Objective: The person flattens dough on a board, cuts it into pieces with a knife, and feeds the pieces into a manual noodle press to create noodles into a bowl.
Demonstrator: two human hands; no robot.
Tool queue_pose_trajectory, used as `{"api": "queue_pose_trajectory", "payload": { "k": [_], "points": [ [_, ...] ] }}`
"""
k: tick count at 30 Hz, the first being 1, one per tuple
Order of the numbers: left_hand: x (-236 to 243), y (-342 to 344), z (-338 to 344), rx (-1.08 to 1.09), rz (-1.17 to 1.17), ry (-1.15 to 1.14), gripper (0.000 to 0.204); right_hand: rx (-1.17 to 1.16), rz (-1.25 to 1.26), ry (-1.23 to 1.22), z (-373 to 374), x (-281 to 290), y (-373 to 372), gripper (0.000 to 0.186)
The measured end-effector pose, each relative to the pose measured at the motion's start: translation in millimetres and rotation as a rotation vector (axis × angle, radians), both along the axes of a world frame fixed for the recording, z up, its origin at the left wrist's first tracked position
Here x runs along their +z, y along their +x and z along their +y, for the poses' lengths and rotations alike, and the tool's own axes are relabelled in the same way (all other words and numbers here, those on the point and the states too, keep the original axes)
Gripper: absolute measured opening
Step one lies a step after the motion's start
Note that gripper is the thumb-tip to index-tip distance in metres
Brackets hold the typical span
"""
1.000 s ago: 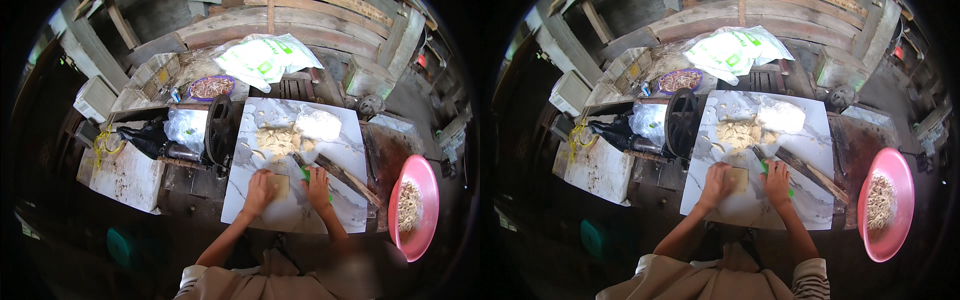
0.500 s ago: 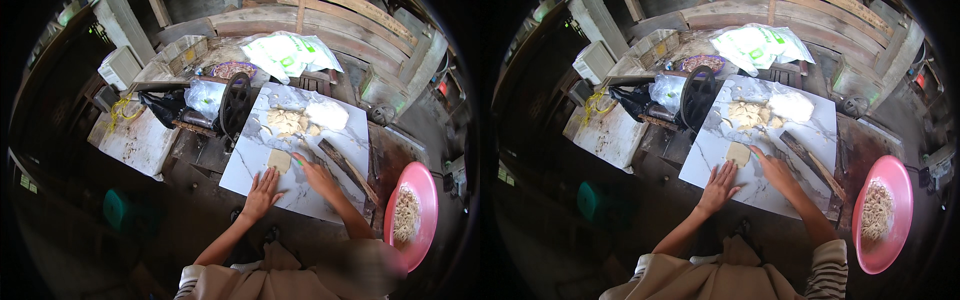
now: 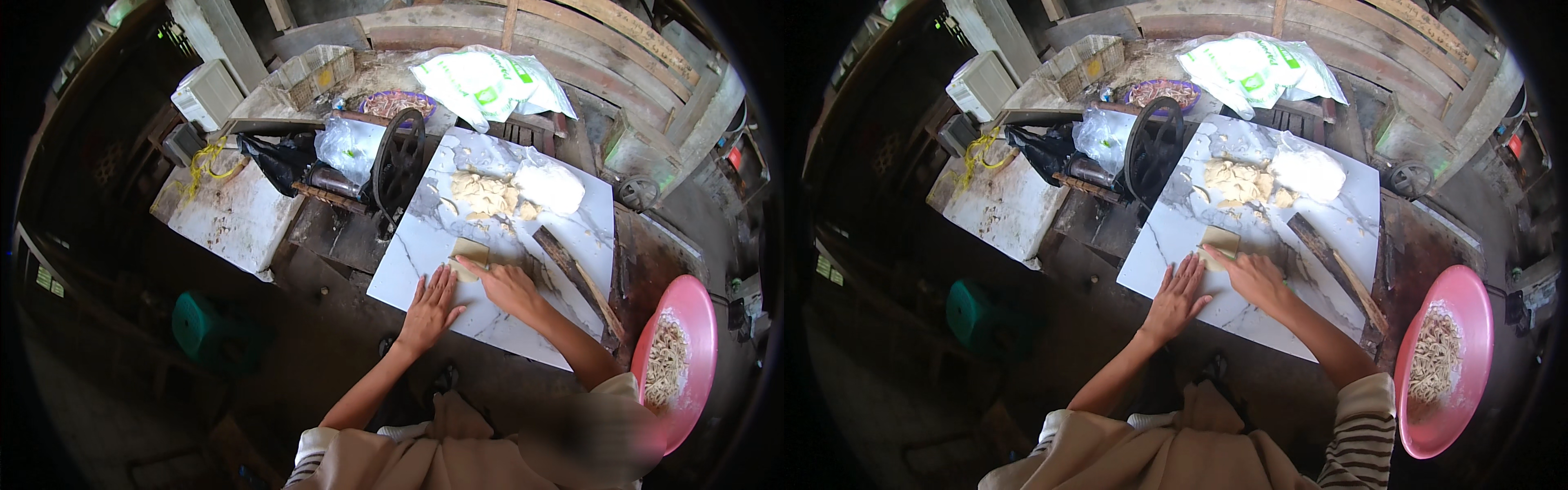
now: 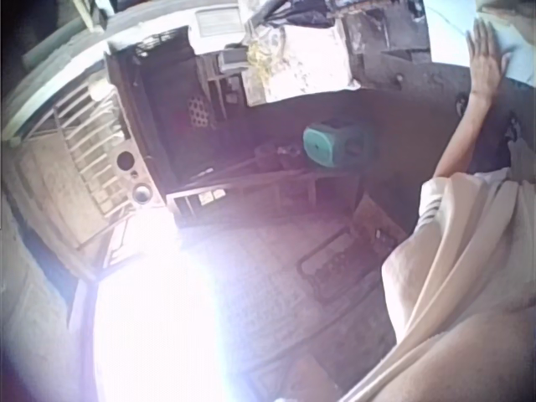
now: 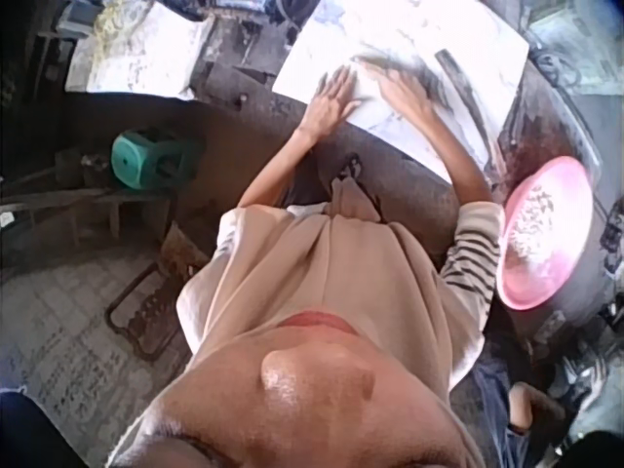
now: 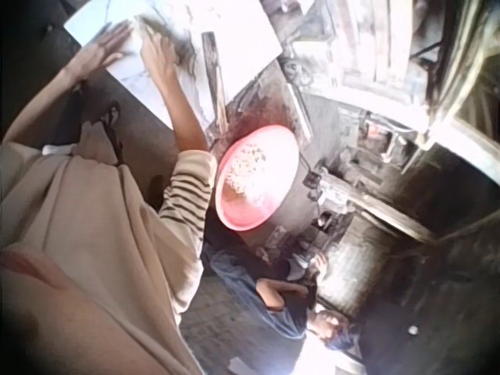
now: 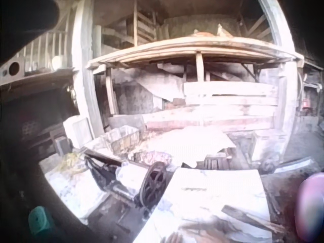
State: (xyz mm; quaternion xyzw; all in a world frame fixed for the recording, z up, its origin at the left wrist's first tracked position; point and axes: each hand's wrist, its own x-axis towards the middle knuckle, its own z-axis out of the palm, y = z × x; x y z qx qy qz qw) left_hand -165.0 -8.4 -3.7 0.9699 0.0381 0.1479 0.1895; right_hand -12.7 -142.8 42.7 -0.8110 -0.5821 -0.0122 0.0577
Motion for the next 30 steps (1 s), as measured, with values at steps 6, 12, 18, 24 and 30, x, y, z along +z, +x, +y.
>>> {"api": "queue_pose_trajectory", "payload": {
  "k": [6, 12, 18, 24, 30],
  "points": [
    [0.2, 0.3, 2.6, -0.009, 0.011, -0.026, 0.060, 0.001, -0.006, -0.032, -0.2, 0.3, -1.8, 0.069],
    [-2.2, 1.3, 3.9, -0.002, -0.027, -0.009, 0.062, -0.025, 0.017, -0.038, -0.2, 2.9, -8.9, 0.070],
    [4.4, 3.6, 0.3, 0.015, -0.044, -0.016, 0.058, -0.161, 0.096, -0.025, -3.3, 24.9, 10.7, 0.069],
    [1.1, 10.5, -2.5, 0.037, -0.108, -0.045, 0.055, -0.112, 0.151, -0.047, -11.9, 6.2, 5.5, 0.069],
    [-3.1, 10.1, 2.1, 0.030, -0.124, -0.067, 0.053, -0.039, 0.030, 0.013, -6.3, -6.9, 1.2, 0.069]
  ]
}}
